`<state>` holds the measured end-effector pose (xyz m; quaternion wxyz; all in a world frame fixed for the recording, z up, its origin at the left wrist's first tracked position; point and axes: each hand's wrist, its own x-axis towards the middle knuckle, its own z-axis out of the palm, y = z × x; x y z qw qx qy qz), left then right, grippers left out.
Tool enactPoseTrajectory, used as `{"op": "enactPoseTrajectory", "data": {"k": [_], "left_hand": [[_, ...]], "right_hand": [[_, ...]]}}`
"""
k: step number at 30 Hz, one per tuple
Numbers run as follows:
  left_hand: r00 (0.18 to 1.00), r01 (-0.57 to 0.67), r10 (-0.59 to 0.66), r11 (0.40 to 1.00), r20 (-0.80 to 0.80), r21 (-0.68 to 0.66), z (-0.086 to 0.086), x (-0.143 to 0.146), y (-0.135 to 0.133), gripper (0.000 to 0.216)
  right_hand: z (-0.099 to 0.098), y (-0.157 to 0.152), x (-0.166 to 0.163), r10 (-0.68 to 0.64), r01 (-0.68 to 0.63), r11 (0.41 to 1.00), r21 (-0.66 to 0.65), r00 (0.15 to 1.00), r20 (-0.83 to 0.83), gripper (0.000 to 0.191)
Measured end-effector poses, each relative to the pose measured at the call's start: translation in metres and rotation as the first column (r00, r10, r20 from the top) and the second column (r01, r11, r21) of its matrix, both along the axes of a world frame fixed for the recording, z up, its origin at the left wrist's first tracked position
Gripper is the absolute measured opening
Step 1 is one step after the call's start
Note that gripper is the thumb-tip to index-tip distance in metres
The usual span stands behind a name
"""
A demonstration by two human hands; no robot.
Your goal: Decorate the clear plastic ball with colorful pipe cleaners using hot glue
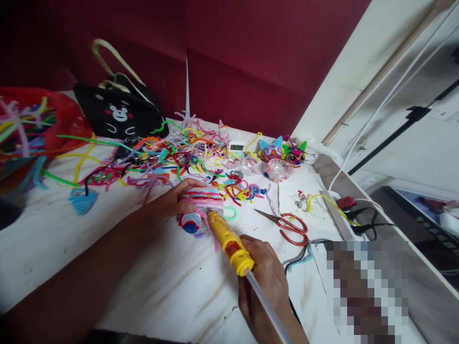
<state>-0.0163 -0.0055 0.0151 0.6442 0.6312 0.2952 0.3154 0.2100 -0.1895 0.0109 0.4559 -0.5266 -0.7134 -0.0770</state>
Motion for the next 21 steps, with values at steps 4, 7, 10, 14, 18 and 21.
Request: {"op": "enactPoseTrajectory", "data": {"k": [4,7,10,14,18,21], "left_hand": [[1.0,0.019,-0.019,1.0,-0.004,-0.012,0.001,-0.002,-0.001,0.065],[1.0,0.021,-0.021,1.0,0.002,-0.015,0.001,-0.001,-0.001,0.065],[1.0,0.022,-0.022,0.999,0.012,-0.036,0.001,-0.001,-0.002,0.067],[1.0,0.022,-0.021,0.999,0.017,-0.028,0.0,0.0,-0.001,0.068],[1.0,0.024,-0.024,1.0,0.006,-0.004,0.0,-0.001,-0.001,0.066],[0.999,0.033,-0.033,0.999,0.002,-0.021,0.0,-0.002,0.0,0.068]], "right_hand": [[0.005,0.004,-0.009,0.038,-0.038,0.999,-0.003,0.999,-0.032,0.04],[0.005,0.006,-0.012,0.062,-0.062,0.998,-0.011,0.997,-0.04,0.039],[0.004,0.007,-0.014,0.053,-0.054,0.998,-0.014,0.997,-0.056,0.034],[0.004,0.006,-0.017,0.05,-0.051,0.998,-0.021,0.998,-0.048,0.035],[0.008,0.006,-0.017,0.045,-0.046,0.999,-0.012,0.998,-0.036,0.034],[0.01,0.003,-0.012,0.064,-0.065,0.997,-0.046,0.998,-0.007,0.038]]}}
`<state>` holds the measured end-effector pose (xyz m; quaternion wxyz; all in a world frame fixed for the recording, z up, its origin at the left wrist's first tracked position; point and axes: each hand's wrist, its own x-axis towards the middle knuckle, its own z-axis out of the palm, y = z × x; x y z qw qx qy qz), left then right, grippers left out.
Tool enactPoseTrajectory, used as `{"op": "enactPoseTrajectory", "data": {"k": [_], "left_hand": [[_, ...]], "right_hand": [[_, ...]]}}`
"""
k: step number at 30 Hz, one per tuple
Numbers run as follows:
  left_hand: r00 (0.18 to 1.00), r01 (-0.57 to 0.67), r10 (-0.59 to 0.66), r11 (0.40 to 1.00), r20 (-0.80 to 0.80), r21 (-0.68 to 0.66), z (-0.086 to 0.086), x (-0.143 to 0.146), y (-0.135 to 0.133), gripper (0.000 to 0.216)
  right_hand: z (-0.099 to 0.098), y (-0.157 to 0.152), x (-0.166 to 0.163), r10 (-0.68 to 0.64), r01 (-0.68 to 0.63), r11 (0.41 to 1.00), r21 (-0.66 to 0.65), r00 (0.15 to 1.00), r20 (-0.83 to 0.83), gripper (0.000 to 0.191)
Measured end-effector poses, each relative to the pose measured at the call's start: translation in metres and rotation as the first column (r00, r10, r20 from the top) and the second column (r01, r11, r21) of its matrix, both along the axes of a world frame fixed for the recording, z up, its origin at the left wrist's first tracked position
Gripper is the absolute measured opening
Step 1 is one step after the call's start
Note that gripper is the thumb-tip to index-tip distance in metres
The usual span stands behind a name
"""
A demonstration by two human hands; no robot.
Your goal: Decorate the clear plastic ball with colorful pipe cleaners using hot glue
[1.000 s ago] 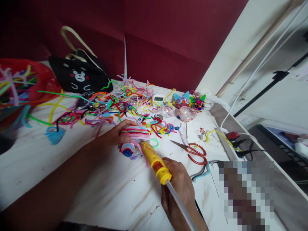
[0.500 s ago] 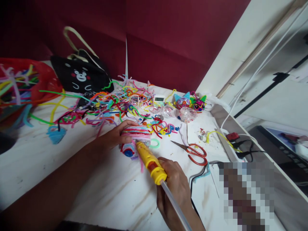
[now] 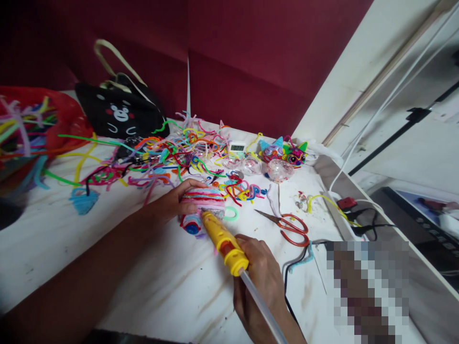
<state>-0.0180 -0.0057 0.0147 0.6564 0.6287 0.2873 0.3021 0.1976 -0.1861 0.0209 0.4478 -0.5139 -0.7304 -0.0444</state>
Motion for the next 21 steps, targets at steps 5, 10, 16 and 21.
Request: {"op": "enactPoseTrajectory", "data": {"k": [5,10,16,21], "left_hand": [[1.0,0.007,-0.008,1.0,0.007,0.017,-0.004,0.0,0.002,0.065],[1.0,-0.002,0.003,0.999,-0.005,0.043,-0.003,0.0,0.002,0.064],[1.0,-0.007,0.006,1.0,0.01,0.022,0.0,0.002,0.001,0.066],[1.0,-0.018,0.018,1.0,0.018,0.026,-0.003,0.003,0.002,0.067]], "right_hand": [[-0.006,-0.004,0.007,-0.024,0.024,1.0,0.02,0.999,-0.038,0.037],[-0.013,-0.004,0.014,-0.059,0.058,0.997,0.042,0.998,0.019,0.035],[-0.014,-0.005,0.02,-0.087,0.085,0.995,0.05,0.995,0.039,0.037],[-0.017,-0.007,0.023,-0.109,0.105,0.993,0.051,0.99,0.088,0.037]]}}
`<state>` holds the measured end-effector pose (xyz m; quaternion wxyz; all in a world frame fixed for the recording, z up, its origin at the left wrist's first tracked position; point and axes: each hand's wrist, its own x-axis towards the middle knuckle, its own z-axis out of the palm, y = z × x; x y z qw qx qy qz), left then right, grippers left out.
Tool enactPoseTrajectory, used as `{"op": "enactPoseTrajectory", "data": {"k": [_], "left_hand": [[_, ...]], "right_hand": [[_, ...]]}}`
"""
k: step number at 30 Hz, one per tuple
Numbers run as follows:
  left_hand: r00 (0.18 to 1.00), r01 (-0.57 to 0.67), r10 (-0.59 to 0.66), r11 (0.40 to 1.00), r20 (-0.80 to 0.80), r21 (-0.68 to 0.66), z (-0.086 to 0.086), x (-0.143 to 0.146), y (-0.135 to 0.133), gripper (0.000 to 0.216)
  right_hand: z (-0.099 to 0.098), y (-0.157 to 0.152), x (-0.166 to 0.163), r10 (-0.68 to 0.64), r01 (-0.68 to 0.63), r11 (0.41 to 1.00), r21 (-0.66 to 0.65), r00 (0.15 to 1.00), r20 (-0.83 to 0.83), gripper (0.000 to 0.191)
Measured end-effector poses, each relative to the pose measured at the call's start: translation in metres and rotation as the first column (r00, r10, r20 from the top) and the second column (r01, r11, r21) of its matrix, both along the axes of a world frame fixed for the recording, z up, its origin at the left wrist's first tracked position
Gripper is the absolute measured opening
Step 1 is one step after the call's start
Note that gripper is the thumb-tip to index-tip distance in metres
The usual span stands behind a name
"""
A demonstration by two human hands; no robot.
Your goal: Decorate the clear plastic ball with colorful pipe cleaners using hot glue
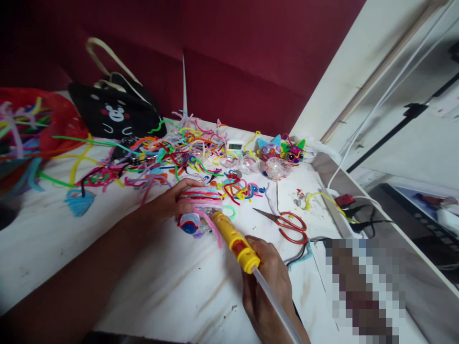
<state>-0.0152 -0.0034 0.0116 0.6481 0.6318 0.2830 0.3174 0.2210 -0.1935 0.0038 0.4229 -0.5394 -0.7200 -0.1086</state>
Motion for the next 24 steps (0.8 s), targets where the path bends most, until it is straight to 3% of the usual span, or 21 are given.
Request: {"op": "enactPoseTrajectory", "data": {"k": [9,17,24], "left_hand": [[0.999,0.006,-0.005,1.0,-0.039,0.026,0.003,-0.002,-0.002,0.065],[0.999,0.016,-0.016,1.0,-0.03,0.008,0.001,-0.002,0.0,0.067],[0.999,0.013,-0.012,1.0,-0.041,0.027,0.002,-0.002,0.0,0.066]], "right_hand": [[0.01,0.001,-0.019,0.033,-0.04,0.998,-0.046,0.99,-0.136,0.038],[0.014,0.004,-0.023,0.081,-0.089,0.995,-0.056,0.989,-0.12,0.041],[0.004,0.0,-0.009,0.034,-0.037,0.998,-0.043,0.996,-0.08,0.038]]}}
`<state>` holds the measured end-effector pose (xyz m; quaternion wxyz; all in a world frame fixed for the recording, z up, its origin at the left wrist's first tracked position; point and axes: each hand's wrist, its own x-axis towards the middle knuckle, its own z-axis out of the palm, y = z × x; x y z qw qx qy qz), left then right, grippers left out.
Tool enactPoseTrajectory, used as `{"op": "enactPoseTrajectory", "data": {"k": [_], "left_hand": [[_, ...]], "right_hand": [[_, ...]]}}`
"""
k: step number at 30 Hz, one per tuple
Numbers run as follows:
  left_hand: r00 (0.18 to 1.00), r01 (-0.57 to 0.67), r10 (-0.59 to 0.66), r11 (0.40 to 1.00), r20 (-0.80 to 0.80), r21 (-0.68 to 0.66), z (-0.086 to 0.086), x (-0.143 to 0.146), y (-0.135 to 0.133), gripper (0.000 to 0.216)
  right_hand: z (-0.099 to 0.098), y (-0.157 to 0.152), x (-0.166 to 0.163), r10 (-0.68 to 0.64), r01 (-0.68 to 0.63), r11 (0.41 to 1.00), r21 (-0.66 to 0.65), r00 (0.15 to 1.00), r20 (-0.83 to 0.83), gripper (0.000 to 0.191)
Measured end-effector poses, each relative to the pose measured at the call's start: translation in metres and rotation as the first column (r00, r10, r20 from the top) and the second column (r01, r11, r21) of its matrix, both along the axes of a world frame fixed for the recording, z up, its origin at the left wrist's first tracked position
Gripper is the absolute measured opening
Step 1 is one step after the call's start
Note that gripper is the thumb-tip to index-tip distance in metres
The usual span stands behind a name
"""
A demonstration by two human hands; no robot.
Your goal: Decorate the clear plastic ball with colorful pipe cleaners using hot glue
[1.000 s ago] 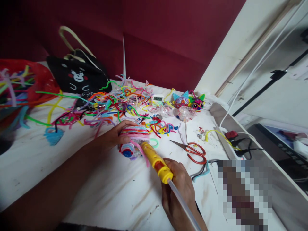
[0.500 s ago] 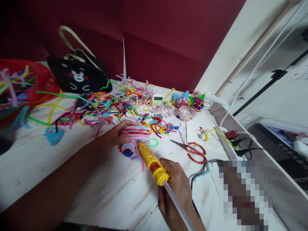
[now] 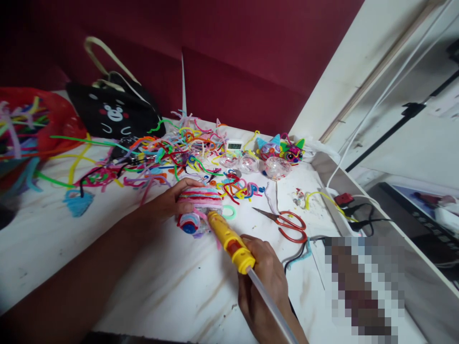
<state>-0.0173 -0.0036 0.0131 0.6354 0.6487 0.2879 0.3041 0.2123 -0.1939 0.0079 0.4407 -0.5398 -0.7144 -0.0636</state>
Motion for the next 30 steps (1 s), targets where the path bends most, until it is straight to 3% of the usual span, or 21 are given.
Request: {"op": "enactPoseTrajectory", "data": {"k": [19,26,30], "left_hand": [[1.0,-0.027,0.027,0.999,-0.001,-0.026,0.0,0.001,-0.001,0.066],[1.0,-0.023,0.023,1.0,0.015,-0.015,0.0,0.002,-0.001,0.064],[0.999,-0.028,0.029,0.999,0.025,-0.04,-0.001,0.003,0.0,0.068]], "right_hand": [[-0.005,-0.002,0.013,-0.046,0.043,0.998,0.047,0.996,0.076,0.036],[-0.01,-0.007,0.014,-0.102,0.103,0.993,-0.061,0.995,0.014,0.034],[-0.001,-0.008,0.016,-0.171,0.121,0.962,-0.245,0.966,-0.195,0.023]]}}
